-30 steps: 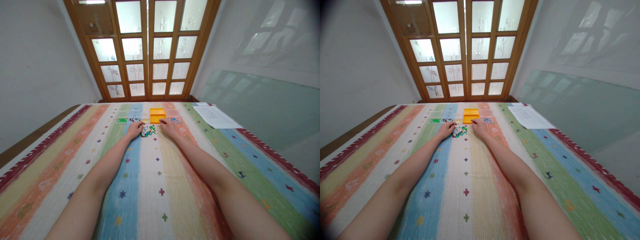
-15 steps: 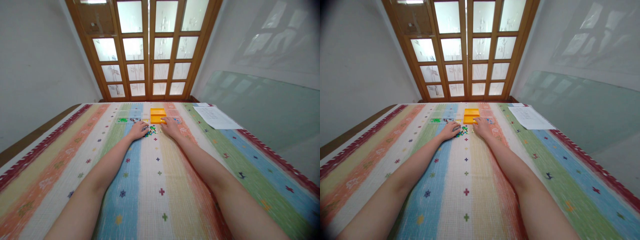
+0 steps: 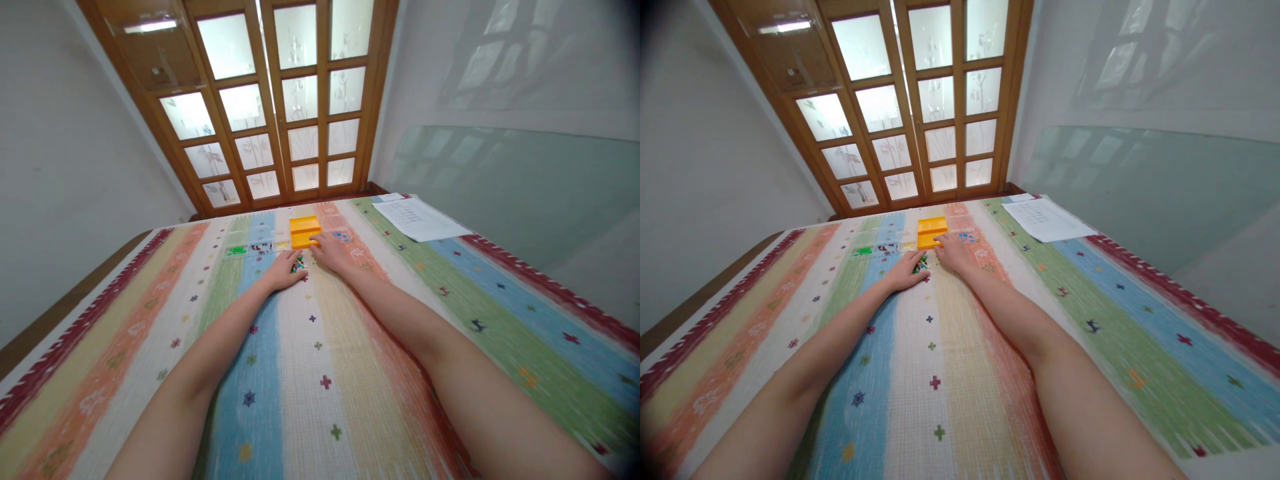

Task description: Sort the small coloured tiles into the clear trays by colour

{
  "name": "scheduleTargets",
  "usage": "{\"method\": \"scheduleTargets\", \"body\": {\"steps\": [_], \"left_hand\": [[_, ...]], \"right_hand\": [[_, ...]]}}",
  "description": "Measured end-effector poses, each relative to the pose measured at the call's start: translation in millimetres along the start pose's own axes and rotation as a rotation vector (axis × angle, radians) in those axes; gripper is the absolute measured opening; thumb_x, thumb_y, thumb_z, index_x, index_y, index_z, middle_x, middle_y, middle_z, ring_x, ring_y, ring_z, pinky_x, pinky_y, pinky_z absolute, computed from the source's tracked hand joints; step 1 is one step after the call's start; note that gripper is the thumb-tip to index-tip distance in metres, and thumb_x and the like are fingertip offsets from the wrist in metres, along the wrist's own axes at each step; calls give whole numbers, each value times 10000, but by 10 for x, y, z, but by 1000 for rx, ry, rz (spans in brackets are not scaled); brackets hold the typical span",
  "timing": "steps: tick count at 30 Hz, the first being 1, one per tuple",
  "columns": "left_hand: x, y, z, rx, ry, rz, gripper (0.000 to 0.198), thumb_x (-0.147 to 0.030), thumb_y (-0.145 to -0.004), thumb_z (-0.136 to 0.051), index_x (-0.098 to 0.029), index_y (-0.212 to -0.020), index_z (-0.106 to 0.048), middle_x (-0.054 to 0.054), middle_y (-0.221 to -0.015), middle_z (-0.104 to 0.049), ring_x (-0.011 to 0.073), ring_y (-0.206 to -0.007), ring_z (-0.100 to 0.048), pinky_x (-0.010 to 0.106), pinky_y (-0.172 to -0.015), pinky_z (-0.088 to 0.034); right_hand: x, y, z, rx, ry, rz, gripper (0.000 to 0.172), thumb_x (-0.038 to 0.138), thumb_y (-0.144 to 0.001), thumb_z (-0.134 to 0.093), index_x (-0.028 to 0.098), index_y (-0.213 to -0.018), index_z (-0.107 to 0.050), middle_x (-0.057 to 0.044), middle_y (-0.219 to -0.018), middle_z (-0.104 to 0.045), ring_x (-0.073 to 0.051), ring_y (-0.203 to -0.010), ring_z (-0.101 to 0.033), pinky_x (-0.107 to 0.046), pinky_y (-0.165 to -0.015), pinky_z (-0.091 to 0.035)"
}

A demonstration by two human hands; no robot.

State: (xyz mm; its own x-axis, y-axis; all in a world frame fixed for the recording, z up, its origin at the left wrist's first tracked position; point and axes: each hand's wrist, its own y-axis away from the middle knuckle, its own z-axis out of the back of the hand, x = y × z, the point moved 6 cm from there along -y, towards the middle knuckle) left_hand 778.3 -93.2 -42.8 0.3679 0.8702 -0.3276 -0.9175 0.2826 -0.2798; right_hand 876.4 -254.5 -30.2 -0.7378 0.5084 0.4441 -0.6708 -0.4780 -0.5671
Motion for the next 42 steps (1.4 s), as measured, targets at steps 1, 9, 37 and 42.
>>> {"method": "scheduleTargets", "body": {"steps": [1, 9, 37, 42], "left_hand": [[-55, -22, -16, 2, 10, -17, 753, -542, -920, -632, -211, -1568, -435, 148, -1571, -482, 313, -1449, -447, 470, -1233, -332], [-305, -201, -90, -55, 41, -66, 687, -534, -893, -684, -183, -1466, -538, 166, -1436, -587, 333, -1342, -518, 492, -1164, -402], [73, -193, 110, -39, 23, -81, 302, -446, -922, -668, -255, -1140, -753, 88, -1160, -686, 261, -1137, -608, 439, -1060, -458], [171, -44, 181, -41, 31, -45, 330, -412, -939, -644, -276, -1227, -726, 86, -1215, -681, 263, -1183, -608, 438, -1078, -462]], "right_hand": [[3, 0, 1, 2, -2, 1, 306, 216, -961, -602, 199, -1244, -718, -119, -1236, -708, -252, -1187, -612, -422, -1077, -454], [-30, -37, 22, -55, -61, -46, 275, 220, -971, -563, 184, -1183, -735, -123, -1194, -729, -260, -1145, -639, -414, -1041, -475], [81, 9, 127, -65, -147, -36, 250, 275, -1020, -504, 202, -1151, -703, -103, -1150, -702, -227, -1016, -650, -363, -942, -502], [88, 8, 49, -6, -97, -16, 230, 246, -1011, -533, 210, -1133, -725, -93, -1114, -728, -225, -1025, -656, -357, -944, -501]]}}
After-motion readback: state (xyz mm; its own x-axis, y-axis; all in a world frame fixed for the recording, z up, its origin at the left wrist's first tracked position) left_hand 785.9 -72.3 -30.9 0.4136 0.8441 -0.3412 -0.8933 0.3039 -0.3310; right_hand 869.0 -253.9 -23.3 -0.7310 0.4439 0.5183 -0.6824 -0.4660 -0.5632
